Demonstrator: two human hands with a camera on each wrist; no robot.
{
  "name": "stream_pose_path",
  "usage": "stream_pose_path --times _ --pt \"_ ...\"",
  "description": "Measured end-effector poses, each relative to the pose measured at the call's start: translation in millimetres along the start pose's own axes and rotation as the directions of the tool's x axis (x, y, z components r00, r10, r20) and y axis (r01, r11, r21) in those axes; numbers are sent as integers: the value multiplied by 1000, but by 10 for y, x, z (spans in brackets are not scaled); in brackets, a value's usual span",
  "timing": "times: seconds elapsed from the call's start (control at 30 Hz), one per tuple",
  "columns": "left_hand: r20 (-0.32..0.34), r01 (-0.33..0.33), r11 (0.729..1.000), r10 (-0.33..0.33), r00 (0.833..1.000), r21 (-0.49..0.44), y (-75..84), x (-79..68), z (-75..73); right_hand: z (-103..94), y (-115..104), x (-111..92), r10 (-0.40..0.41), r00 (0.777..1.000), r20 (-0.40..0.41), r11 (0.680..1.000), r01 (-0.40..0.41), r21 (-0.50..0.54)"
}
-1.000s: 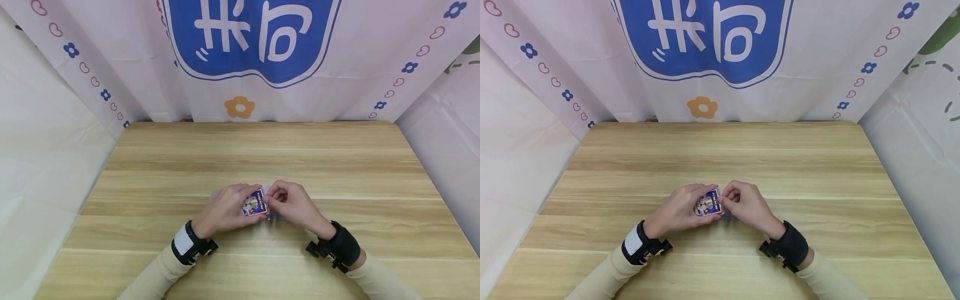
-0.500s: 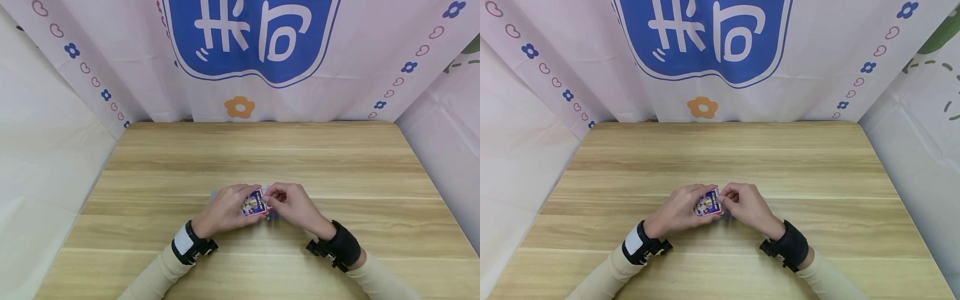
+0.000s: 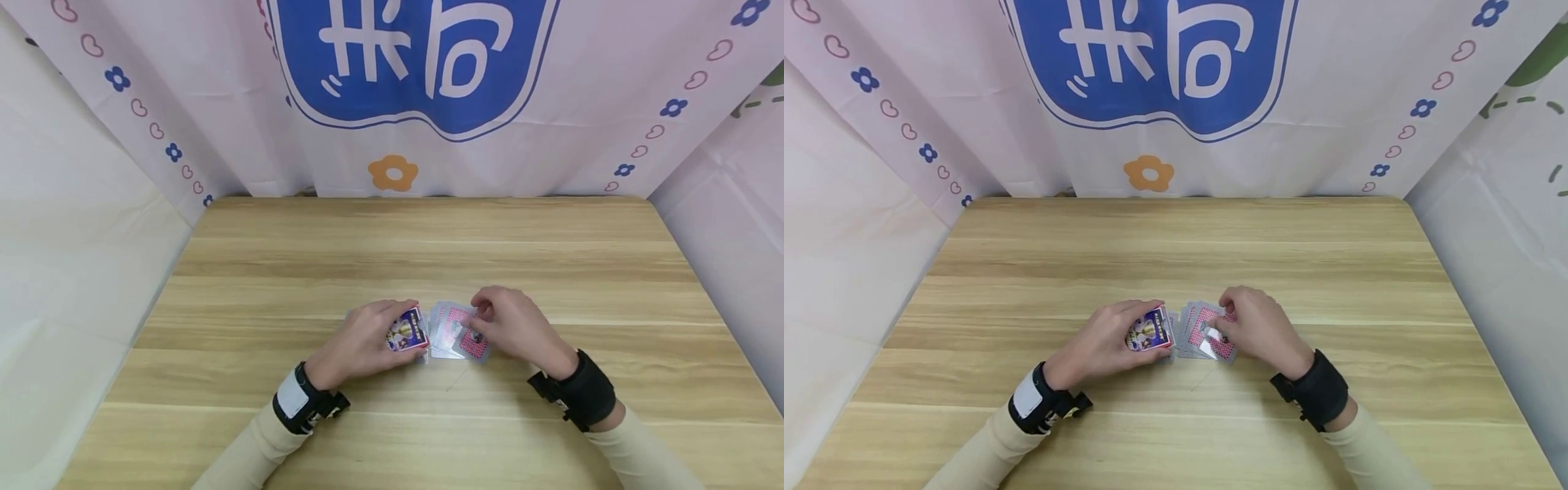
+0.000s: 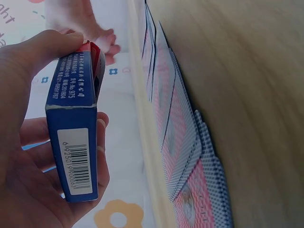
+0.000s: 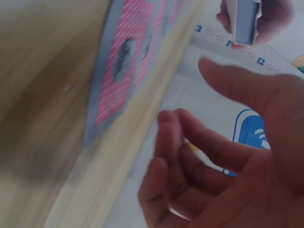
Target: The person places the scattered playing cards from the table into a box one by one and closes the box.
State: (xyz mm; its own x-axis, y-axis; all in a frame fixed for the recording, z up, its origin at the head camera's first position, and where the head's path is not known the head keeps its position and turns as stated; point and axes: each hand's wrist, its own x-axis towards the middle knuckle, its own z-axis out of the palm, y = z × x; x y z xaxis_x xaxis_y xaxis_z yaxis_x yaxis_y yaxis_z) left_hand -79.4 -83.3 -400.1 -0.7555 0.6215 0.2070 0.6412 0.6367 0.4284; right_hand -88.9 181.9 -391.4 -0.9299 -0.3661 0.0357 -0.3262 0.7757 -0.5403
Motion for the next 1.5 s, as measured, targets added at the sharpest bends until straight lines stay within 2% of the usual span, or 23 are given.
stream_pose_path --times 0.1,0.23,0.77,0.9,1.03,1.17,1.27,1.4,1.5 --pt "-6 -2 1000 2 1000 -3 -9 1 1 3 79 -33 68 996 62 995 -63 -82" --pt "-14 5 1000 -5 1000 -1 -10 7 1 28 157 -59 128 984 124 985 -112 -129" --pt "5 7 1000 -7 1000 10 -16 36 16 45 225 -46 150 979 136 983 -133 -126" --pt "-9 2 1000 -2 1000 11 -16 42 23 29 242 -34 131 984 118 986 -117 -116" --pt "-23 -12 1000 12 1000 15 -13 51 27 -3 271 -18 92 988 124 994 -84 -69" --pt "-28 -19 1000 20 999 20 -17 62 31 -53 270 -1 50 975 216 996 -64 56" --pt "-22 -18 1000 18 1000 16 -16 64 30 -97 240 3 7 963 268 984 -55 172" --pt "-7 -10 1000 10 1000 20 -13 64 26 -160 171 -6 -42 964 261 959 -34 281" --pt "5 -5 1000 5 1000 29 -10 65 30 -193 122 -5 -57 972 226 949 -17 315"
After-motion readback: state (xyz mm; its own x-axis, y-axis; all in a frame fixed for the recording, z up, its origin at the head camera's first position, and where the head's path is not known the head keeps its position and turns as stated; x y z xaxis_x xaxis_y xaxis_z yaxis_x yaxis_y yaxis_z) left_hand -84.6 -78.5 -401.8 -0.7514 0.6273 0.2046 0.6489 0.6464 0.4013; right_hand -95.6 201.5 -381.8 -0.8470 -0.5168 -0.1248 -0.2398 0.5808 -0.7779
